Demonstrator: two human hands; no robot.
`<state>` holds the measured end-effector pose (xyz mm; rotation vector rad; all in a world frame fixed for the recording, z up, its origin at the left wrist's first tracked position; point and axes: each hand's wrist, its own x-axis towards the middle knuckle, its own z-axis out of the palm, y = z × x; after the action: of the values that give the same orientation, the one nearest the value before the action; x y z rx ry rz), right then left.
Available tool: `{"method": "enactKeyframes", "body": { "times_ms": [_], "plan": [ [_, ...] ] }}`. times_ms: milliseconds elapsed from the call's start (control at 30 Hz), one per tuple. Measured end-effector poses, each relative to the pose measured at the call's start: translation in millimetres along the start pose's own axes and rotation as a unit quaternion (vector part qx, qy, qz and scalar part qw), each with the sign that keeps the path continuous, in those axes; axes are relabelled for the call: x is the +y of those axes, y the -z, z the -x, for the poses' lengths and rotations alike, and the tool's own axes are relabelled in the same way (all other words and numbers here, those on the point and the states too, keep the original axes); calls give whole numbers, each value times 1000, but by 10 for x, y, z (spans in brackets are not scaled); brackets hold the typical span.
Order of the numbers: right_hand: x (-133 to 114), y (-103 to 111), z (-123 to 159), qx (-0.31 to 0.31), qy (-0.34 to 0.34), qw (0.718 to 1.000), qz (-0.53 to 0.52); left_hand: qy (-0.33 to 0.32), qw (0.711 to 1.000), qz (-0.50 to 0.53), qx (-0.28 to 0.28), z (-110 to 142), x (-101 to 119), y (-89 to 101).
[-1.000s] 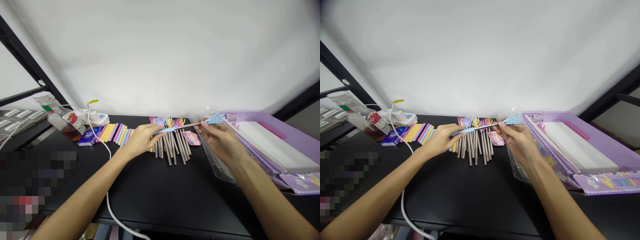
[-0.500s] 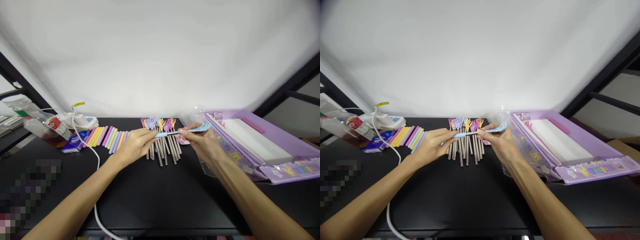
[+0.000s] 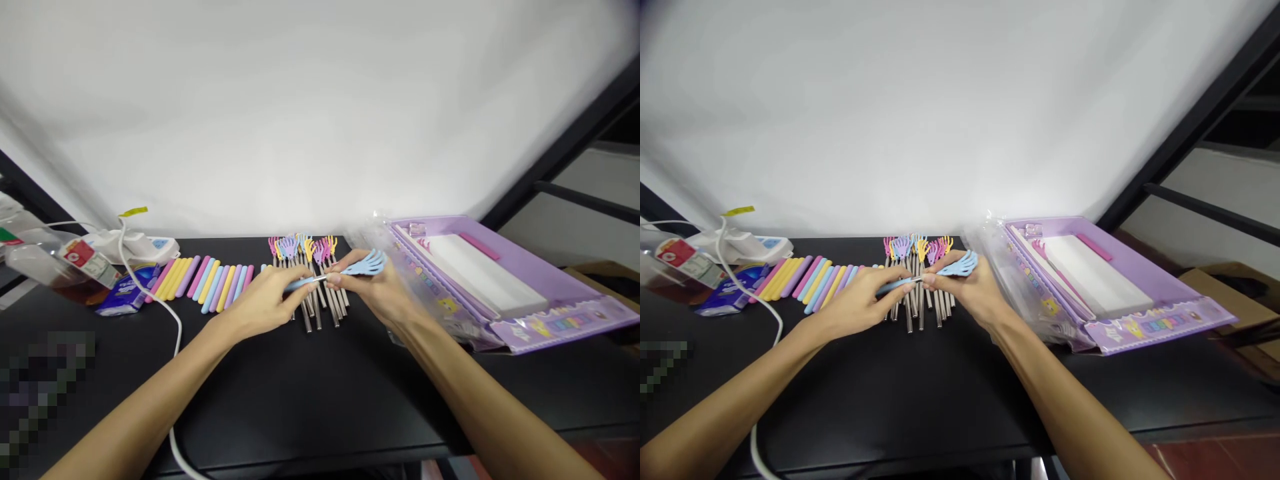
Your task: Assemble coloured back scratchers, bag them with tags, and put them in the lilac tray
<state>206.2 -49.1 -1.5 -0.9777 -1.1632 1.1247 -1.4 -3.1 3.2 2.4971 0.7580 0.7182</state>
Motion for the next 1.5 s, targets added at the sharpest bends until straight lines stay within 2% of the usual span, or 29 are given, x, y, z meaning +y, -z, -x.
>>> {"method": "enactKeyframes", "body": {
  "times_ms": [100,200,333,467,567,700,800,933,1000,1067,1100,1167,1267,1367,1500],
  "plan": [
    [5,-58,-5,-8,-9,1000,0,-28,998,-44,17,-14,-28,-31],
    [7,-58,-15,30,-32,999,-1,-47,989,-113,79,-15,-94,-53],
    [-37,60,-46,72,-45,996,33,-69,978,-168,104,-8,-188,-15],
    [-69,122,-92,136,12,988,-69,-54,971,-205,114,-29,-240,60],
    [-41,38,-106,141,20,978,-155,-64,954,-270,113,-69,-215,51],
    [5,-118,-85,123,5,978,-167,-100,926,-336,138,-115,-123,-35],
    [18,-154,-68,136,10,975,-174,-125,927,-314,164,-120,-70,-91],
    [-30,6,-104,135,20,977,-165,-134,938,-272,169,-99,-135,-54],
    [-97,162,-147,202,72,959,-184,-117,947,-252,163,-80,-240,25],
    [-165,297,-189,299,128,922,-212,-91,948,-247,177,-60,-349,106],
    [-190,336,-203,322,139,911,-218,-75,947,-256,182,-52,-387,133],
    [-212,341,-211,322,128,911,-224,-71,937,-290,181,-48,-413,146],
    [-217,252,-185,280,95,927,-231,-122,909,-357,177,-73,-359,107],
    [-270,238,-160,290,116,922,-228,-157,887,-394,183,-105,-333,112],
    [-345,339,-175,314,150,911,-223,-117,882,-410,202,-146,-343,160]
  ]
}}
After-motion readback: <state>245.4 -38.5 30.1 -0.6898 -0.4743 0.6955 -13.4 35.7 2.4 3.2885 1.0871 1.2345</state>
